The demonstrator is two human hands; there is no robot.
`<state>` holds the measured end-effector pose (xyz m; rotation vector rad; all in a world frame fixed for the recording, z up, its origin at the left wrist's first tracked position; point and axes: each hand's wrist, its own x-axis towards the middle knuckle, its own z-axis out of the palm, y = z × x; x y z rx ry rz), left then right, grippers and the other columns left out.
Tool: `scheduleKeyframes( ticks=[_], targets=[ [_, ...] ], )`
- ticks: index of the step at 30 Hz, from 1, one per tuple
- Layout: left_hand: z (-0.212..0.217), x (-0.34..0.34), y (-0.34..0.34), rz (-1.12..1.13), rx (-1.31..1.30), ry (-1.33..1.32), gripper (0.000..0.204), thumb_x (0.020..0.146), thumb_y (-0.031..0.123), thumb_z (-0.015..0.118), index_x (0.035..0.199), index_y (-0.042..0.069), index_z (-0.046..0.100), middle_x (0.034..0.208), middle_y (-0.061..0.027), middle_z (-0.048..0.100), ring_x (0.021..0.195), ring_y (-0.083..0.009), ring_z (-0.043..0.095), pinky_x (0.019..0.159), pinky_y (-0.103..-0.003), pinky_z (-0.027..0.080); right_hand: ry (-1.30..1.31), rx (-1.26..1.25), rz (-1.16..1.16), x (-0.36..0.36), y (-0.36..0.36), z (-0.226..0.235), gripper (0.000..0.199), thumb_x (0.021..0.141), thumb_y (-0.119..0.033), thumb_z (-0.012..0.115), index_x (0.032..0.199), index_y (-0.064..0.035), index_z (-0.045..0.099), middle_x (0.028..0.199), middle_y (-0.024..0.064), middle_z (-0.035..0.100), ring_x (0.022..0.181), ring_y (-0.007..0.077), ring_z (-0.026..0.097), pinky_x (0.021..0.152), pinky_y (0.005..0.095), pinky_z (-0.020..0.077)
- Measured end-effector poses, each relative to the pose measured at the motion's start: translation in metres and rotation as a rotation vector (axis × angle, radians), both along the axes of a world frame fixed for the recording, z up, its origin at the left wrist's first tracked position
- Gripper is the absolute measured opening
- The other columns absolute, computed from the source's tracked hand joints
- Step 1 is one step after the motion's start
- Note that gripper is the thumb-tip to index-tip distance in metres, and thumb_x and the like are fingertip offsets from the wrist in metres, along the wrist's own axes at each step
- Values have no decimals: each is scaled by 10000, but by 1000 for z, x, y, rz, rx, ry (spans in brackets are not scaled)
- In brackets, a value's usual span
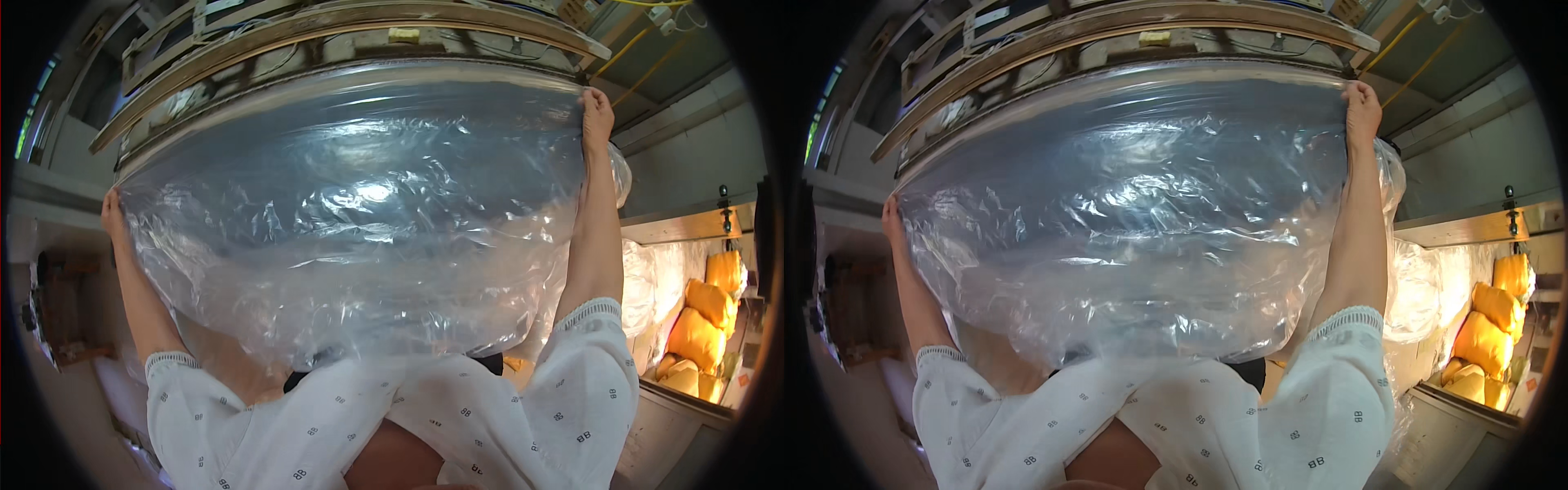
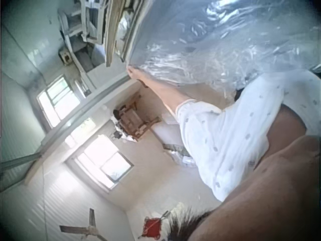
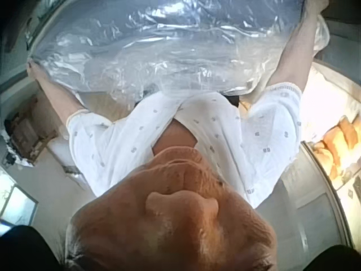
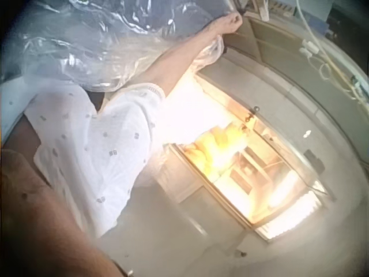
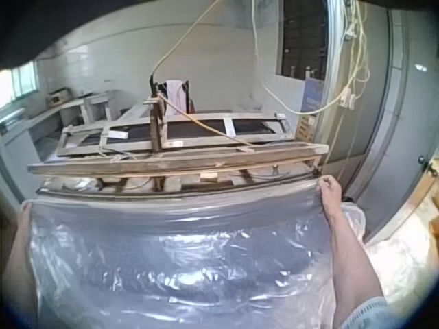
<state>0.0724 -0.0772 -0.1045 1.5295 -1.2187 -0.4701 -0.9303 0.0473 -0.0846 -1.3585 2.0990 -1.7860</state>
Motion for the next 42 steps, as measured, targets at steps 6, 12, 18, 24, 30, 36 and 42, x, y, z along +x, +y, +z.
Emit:
scheduleKeyframes(
  ticks=[6, 12, 18, 24, 30, 36, 42],
  targets=[
    [11, -23, -49, 139, 21, -147, 350, 863, 280, 586, 1077, 7, 634, 1027, -40, 637, 940, -116, 557, 835, -230, 410, 107, 49, 49, 4, -17, 6, 221, 830, -222, 616, 907, -15, 632, 796, 15, 610, 755, 97, 533, 714, 231, 421],
    [17, -36, -70, 128, 10, -96, 359, 834, 272, 607, 1087, 19, 635, 1020, -52, 647, 930, -134, 573, 835, -244, 414, 108, 91, -32, 9, -32, 10, 273, 805, -272, 629, 888, -11, 636, 736, 32, 605, 700, 105, 528, 685, 251, 425],
    [12, -15, -88, 171, 86, -406, 404, 808, 325, 619, 1004, -27, 636, 973, -99, 643, 890, -177, 573, 795, -281, 422, 351, 122, -276, 3, -38, 11, 367, 718, -336, 685, 842, -15, 557, 887, 107, 518, 797, 220, 515, 758, 317, 424],
    [1, 20, -86, 449, 38, -580, 419, 852, 349, 534, 1013, -34, 591, 929, -90, 601, 815, -155, 534, 719, -278, 424, 253, 86, -417, -1, -46, 5, 376, 713, -340, 671, 802, -10, 516, 917, 144, 478, 838, 284, 482, 800, 359, 397],
    [2, 30, -85, 254, 54, 29, 330, 884, 267, 466, 1026, 3, 603, 896, -50, 609, 686, -131, 499, 562, -264, 391, 97, -59, -327, -13, -48, 6, 393, 809, -354, 559, 805, 37, 532, 901, 192, 516, 887, 324, 490, 814, 376, 370],
    [6, 77, -94, 76, 101, -676, 364, 883, 314, 492, 1023, 3, 619, 900, -52, 615, 696, -144, 505, 615, -289, 411, 448, 144, -320, -41, -54, -12, 505, 872, -432, 420, 849, 44, 586, 1038, 215, 533, 966, 369, 483, 845, 416, 362],
    [78, 31, -52, 170, 97, -358, 423, 844, 366, 583, 1107, 35, 599, 978, -82, 624, 873, -200, 569, 812, -300, 425, 856, 580, -172, 18, 20, 46, 353, 855, -382, 500, 895, -48, 606, 860, 80, 572, 815, 249, 524, 726, 319, 380]
  ],
)
